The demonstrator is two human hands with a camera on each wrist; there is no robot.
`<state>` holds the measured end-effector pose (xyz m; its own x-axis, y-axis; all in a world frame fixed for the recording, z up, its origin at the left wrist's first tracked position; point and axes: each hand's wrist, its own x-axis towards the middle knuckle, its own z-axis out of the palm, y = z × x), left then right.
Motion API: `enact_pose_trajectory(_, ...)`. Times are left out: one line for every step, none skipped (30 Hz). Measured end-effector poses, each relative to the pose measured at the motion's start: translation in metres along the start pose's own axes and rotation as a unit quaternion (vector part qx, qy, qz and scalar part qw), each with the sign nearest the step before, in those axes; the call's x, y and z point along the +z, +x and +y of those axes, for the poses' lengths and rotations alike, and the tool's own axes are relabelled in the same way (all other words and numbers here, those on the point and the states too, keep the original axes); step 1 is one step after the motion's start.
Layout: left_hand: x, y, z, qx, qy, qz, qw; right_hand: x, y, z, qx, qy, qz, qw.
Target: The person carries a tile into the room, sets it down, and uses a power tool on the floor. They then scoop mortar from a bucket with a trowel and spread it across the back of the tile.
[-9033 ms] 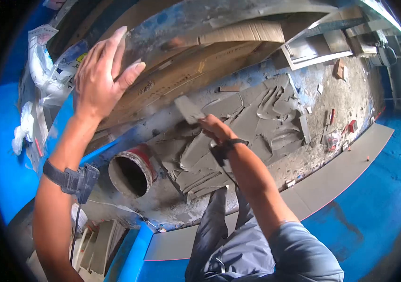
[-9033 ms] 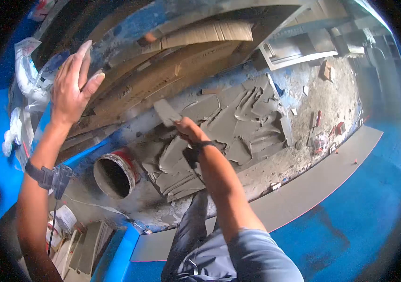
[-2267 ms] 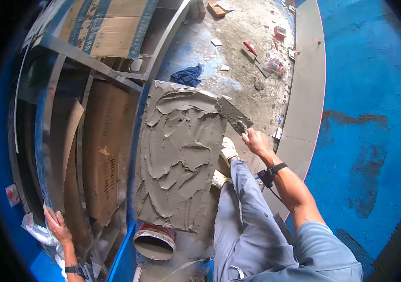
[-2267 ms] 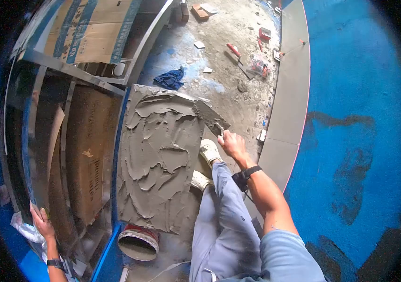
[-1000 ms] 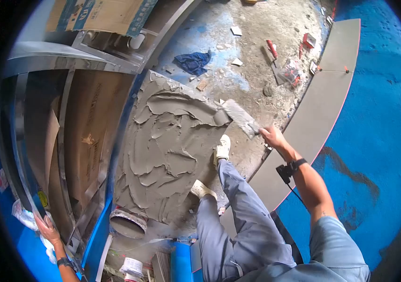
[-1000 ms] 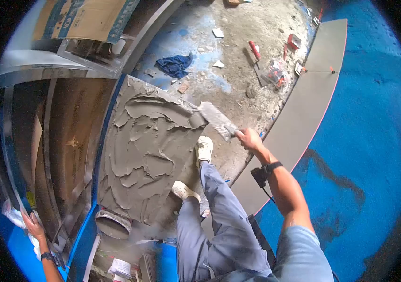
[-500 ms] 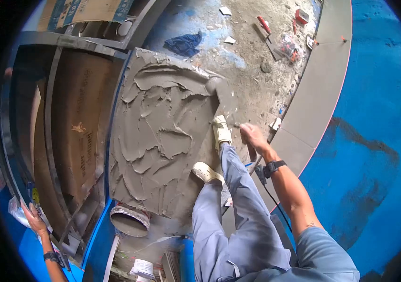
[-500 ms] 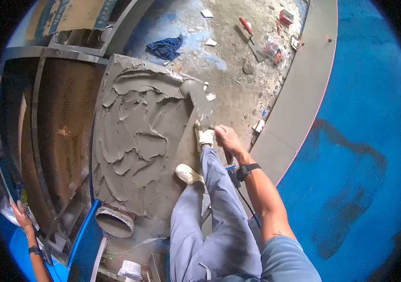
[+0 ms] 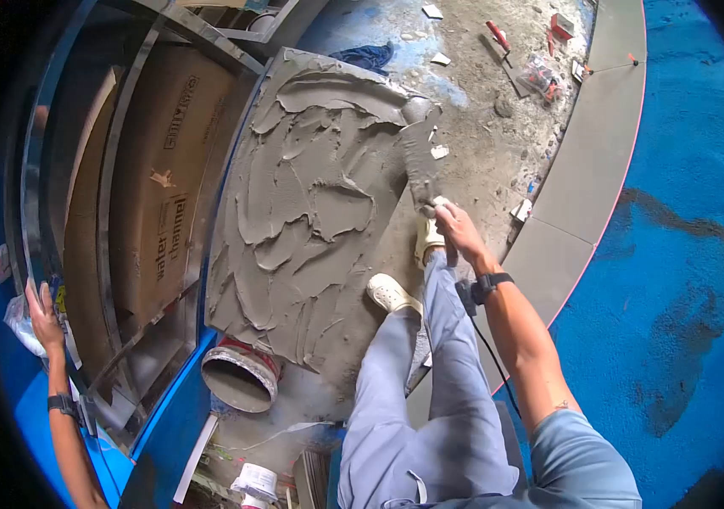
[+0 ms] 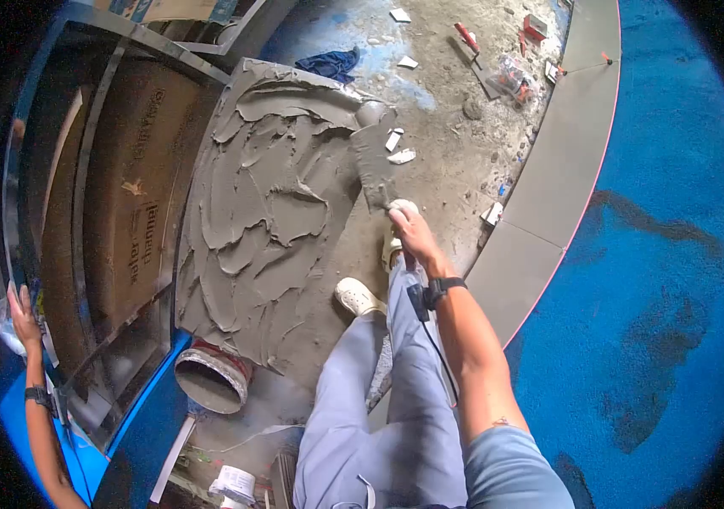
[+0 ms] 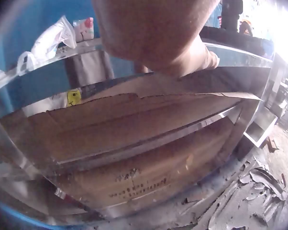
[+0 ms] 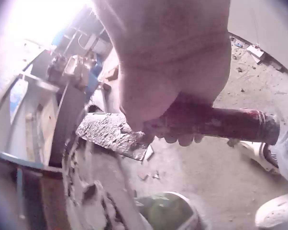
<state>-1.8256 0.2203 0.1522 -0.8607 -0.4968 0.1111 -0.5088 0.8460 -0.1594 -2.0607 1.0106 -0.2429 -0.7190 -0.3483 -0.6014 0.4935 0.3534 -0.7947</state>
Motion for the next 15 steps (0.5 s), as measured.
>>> enact_pose_trajectory(0.002, 0.002, -0.005, 0.017, 0.007, -0.003, 1.000, 0.004, -0.008, 0.023, 0.044, -0.165, -0.047, 0.984)
enact_pose_trajectory(0.003, 0.004, -0.002, 0.017, 0.003, -0.003, 1.000, 0.005, -0.026, 0.039, 0.071, -0.203, -0.057, 0.975)
enact_pose_trajectory(0.001, 0.002, 0.006, 0.006, -0.015, 0.000, 1.000, 0.001, -0.045, 0.055, 0.040, -0.277, -0.062, 0.958)
enact_pose_trajectory(-0.001, -0.001, 0.011, -0.007, -0.031, 0.003, 0.999, -0.002, -0.067, 0.054, 0.039, -0.289, -0.061, 0.955)
enact_pose_trajectory(-0.003, -0.002, 0.017, -0.013, -0.035, 0.005, 0.999, -0.009, -0.090, 0.052, 0.060, -0.289, -0.041, 0.954)
enact_pose_trajectory(-0.004, -0.002, 0.023, -0.016, -0.031, 0.002, 0.999, -0.019, -0.104, 0.050, 0.043, -0.303, -0.048, 0.951)
enact_pose_trajectory(-0.006, -0.003, 0.026, -0.020, -0.026, -0.001, 0.999, -0.030, -0.103, 0.037, 0.038, -0.309, -0.050, 0.949)
enact_pose_trajectory(-0.007, -0.004, 0.028, -0.028, -0.020, -0.008, 0.999, -0.039, -0.107, 0.018, 0.044, -0.346, -0.041, 0.936)
enact_pose_trajectory(-0.007, -0.005, 0.029, -0.032, -0.021, -0.012, 0.999, -0.045, -0.116, 0.002, 0.056, -0.382, -0.032, 0.922)
enact_pose_trajectory(-0.006, -0.005, 0.028, -0.024, -0.023, -0.006, 0.999, -0.050, -0.112, -0.018, 0.079, -0.289, -0.025, 0.954)
enact_pose_trajectory(-0.005, -0.004, 0.028, -0.017, -0.026, 0.003, 1.000, -0.056, -0.094, -0.042, 0.097, -0.192, -0.017, 0.976)
enact_pose_trajectory(-0.002, -0.002, 0.026, -0.020, -0.026, 0.004, 0.999, -0.061, -0.072, -0.069, 0.087, -0.188, -0.024, 0.978)
enact_pose_trajectory(0.001, -0.001, 0.019, -0.009, -0.016, 0.013, 1.000, -0.064, -0.049, -0.095, 0.080, -0.182, -0.032, 0.980)
enact_pose_trajectory(0.001, -0.005, 0.015, 0.001, -0.003, 0.017, 1.000, -0.066, -0.026, -0.118, 0.068, -0.146, -0.039, 0.986)
enact_pose_trajectory(0.000, -0.007, 0.015, -0.003, 0.001, 0.009, 1.000, -0.065, -0.007, -0.135, 0.058, -0.109, -0.047, 0.991)
